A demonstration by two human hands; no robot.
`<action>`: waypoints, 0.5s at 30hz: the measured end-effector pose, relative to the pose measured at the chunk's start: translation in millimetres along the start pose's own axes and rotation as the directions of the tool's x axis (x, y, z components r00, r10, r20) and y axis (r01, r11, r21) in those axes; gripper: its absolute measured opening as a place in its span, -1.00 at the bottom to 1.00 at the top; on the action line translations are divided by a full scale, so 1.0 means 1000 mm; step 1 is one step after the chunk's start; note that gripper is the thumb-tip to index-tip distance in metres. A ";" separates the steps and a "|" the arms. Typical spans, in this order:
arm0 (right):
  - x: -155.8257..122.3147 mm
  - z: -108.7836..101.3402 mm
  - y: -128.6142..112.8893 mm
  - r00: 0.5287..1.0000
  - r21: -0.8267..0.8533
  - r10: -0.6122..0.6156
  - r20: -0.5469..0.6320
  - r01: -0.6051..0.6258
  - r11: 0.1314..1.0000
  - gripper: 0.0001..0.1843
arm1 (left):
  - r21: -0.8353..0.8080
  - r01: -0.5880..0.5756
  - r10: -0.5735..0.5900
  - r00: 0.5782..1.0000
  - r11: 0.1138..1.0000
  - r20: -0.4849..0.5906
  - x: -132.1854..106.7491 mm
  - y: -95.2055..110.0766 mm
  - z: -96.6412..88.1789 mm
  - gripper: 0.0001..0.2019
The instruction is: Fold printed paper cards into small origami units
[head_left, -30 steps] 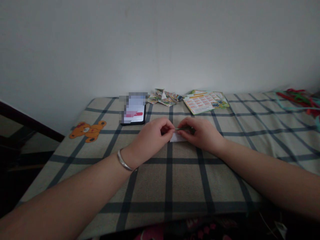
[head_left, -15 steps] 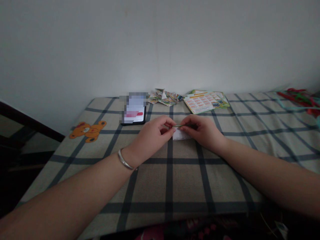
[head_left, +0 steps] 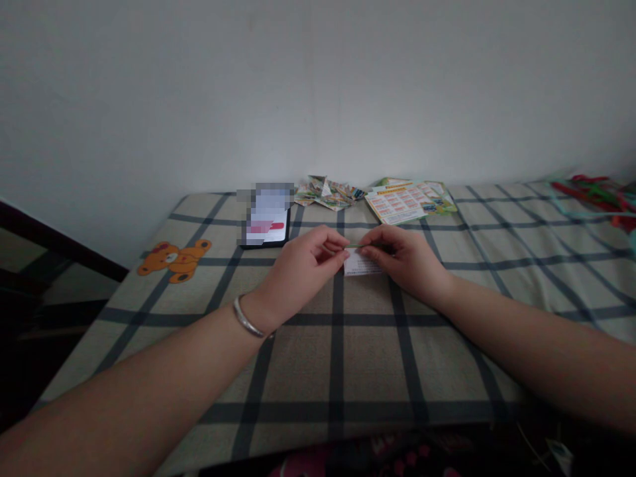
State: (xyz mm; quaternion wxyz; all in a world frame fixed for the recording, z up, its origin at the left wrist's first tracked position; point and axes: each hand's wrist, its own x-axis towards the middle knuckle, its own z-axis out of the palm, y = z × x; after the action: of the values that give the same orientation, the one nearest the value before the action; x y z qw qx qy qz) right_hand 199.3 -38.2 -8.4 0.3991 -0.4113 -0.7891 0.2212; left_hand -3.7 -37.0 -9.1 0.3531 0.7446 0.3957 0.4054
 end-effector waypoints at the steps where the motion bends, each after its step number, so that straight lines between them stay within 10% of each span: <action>1: 0.000 0.000 0.000 1.000 -0.014 -0.007 -0.001 0.007 1.000 -0.93 | 0.001 -0.004 0.004 1.000 1.000 -0.004 0.000 0.000 0.000 -0.88; 15: -0.002 0.002 0.003 0.995 0.107 0.095 0.019 -0.097 0.990 -0.78 | -0.228 0.115 -0.141 0.985 0.967 -0.099 0.006 0.002 0.002 -0.88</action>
State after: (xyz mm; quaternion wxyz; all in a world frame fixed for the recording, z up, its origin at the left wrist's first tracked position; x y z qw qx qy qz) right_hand 199.7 -38.6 -12.6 0.4041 -0.4253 -0.7580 0.2851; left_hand 0.5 -33.3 -5.9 0.4362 0.6490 0.4149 0.4651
